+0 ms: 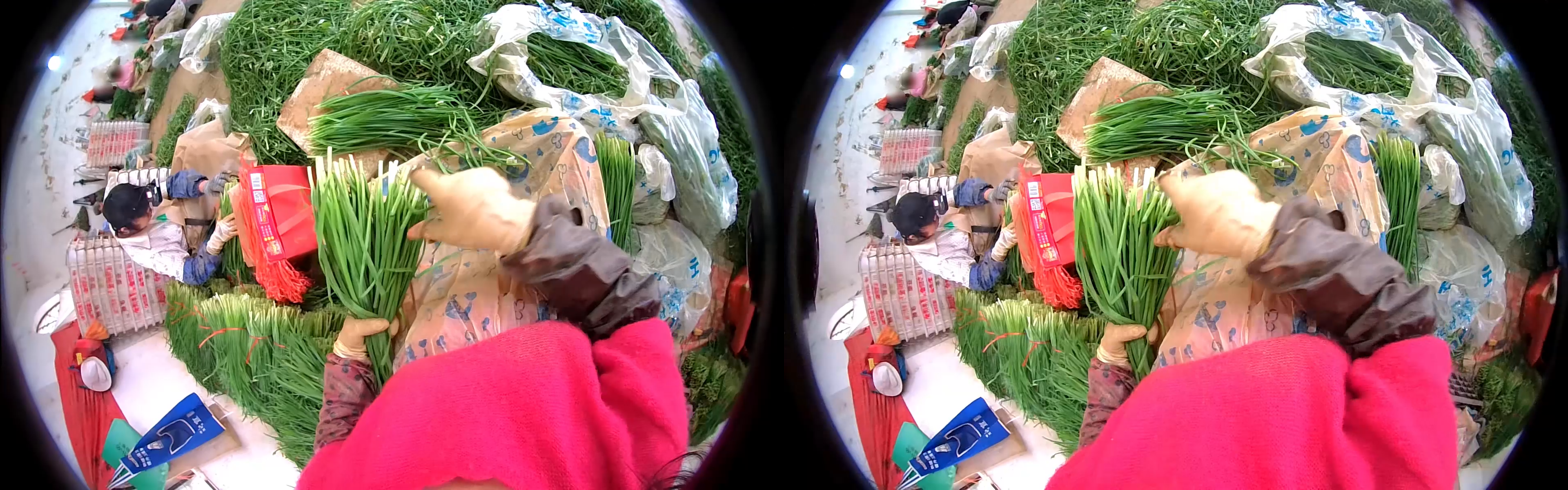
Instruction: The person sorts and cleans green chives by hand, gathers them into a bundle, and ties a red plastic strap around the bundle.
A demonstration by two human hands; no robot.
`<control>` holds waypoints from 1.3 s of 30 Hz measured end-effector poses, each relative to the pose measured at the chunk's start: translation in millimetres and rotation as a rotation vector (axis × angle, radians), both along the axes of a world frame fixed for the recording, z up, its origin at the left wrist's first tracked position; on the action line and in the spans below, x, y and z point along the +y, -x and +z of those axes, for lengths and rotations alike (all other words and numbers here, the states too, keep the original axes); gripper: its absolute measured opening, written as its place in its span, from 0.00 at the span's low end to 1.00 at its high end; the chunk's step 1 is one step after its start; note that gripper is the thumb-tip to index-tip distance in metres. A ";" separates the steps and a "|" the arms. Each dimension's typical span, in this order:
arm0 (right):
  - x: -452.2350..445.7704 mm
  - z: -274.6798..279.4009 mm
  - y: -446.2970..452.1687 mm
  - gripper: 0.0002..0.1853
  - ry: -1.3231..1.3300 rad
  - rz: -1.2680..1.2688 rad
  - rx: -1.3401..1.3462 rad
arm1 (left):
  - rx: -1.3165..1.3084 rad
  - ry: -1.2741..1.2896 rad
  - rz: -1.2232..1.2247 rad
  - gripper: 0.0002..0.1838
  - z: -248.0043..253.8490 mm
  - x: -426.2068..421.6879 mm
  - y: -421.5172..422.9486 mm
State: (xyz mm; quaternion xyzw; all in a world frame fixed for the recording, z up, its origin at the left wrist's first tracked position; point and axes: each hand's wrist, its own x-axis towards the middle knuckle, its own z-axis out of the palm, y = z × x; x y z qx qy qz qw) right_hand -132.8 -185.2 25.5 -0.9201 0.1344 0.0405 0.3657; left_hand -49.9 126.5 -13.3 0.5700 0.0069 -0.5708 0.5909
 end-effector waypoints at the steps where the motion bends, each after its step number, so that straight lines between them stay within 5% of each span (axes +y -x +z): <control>1: 7.4 -5.2 -7.8 0.25 0.022 0.016 0.074 | 0.002 0.005 0.008 0.26 1.1 -3.2 -0.2; 4: 17.8 -38.2 -25.7 0.11 0.110 0.076 0.099 | -0.007 0.030 -0.001 0.27 3.6 -4.7 0.1; 8: -10.7 -53.5 -25.3 0.13 -0.092 -0.179 -0.086 | 0.029 0.067 -0.045 0.31 -0.3 -4.0 -2.3; 10: -43.0 -44.5 -24.2 0.14 -0.881 -0.471 -0.094 | 0.023 0.105 -0.085 0.30 -3.3 -5.6 -2.2; 12: -79.5 -72.8 -20.8 0.11 -1.155 -0.841 -0.340 | 0.115 0.097 -0.011 0.33 1.8 -7.6 1.1; 14: -82.3 -65.0 -20.6 0.10 -0.975 -0.806 -0.466 | 0.100 0.082 -0.005 0.32 2.6 -8.6 -0.4; 19: 8.6 -50.1 -31.0 0.21 0.156 0.203 -0.693 | 0.157 0.102 -0.047 0.33 4.1 -20.5 -2.2; 23: 39.9 -26.8 -34.4 0.15 0.164 0.625 -0.611 | 0.160 0.083 -0.034 0.36 6.2 -19.8 2.3; 27: 29.6 -31.5 -45.7 0.12 0.106 0.563 -0.542 | 0.058 0.106 -0.117 0.31 5.6 -14.2 2.9; 30: 9.3 -37.4 -55.5 0.14 -0.192 0.079 -0.570 | 0.100 0.131 -0.114 0.32 5.0 -15.0 3.0; 32: -7.2 -35.6 -70.3 0.13 -0.704 -0.249 -0.582 | 0.155 0.133 -0.130 0.35 -2.0 -5.6 -0.4; 34: -49.4 -16.0 -75.1 0.08 -1.126 -0.509 -0.306 | 0.060 0.098 -0.143 0.36 -13.2 10.1 -1.3; 36: -90.0 -40.9 -90.2 0.07 -1.516 -0.766 -0.515 | 0.014 0.136 -0.209 0.39 -15.7 19.2 -3.4; 39: -144.2 -54.9 -94.6 0.09 -1.696 -0.937 -0.795 | 0.017 0.078 -0.229 0.41 -9.5 25.8 -1.4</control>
